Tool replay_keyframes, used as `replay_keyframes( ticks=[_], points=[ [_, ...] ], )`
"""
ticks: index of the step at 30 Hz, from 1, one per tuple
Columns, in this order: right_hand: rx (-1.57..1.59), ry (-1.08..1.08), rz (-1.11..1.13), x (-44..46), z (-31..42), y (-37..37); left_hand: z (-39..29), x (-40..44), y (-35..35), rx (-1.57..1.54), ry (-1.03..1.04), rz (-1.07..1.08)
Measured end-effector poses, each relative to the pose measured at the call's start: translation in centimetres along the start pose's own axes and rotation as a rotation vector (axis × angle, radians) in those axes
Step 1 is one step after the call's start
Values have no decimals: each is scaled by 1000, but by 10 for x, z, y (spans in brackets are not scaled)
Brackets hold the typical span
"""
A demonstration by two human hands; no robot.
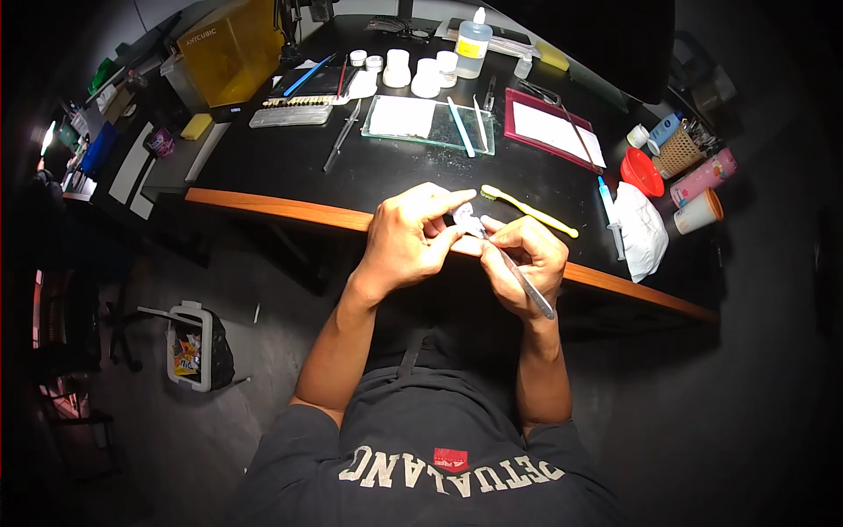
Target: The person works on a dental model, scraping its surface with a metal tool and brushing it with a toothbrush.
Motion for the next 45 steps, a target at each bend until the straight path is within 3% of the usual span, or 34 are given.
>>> replay_keyframes(
  ticks=[20,26,27,30,33,34,39,45],
  points=[
    [53,-3,24,-1,-2,-2,1,0,-1,8,-27,-4],
    [211,335,-156,-7,-21,-14,3,2,-1,-16,-73,-22],
    [125,409,-92,-2,-22,-18,4,2,-1,-14,-81,-25],
    [-44,320,27,10,-34,-40,7,2,-2,-70,-101,-24],
    [-249,188,-137,20,-42,-62,8,2,-2,-62,-163,-9],
    [-444,95,-138,24,-34,-69,7,2,-1,-78,-143,-9],
    [-561,32,57,28,-22,-53,8,2,-2,-74,-152,-11],
    [-490,233,131,19,-34,-51,7,2,-2,-69,-110,-48]
  ],
)
Point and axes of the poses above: each hand's wrist, its own x-axis towards the middle knuckle, its own y-axis out of the palm, z = x × y, the point moved 9 cm from there along x, towards the middle knuckle, and after that the axes turned 11 degrees about -y, right-handed, at the moved point
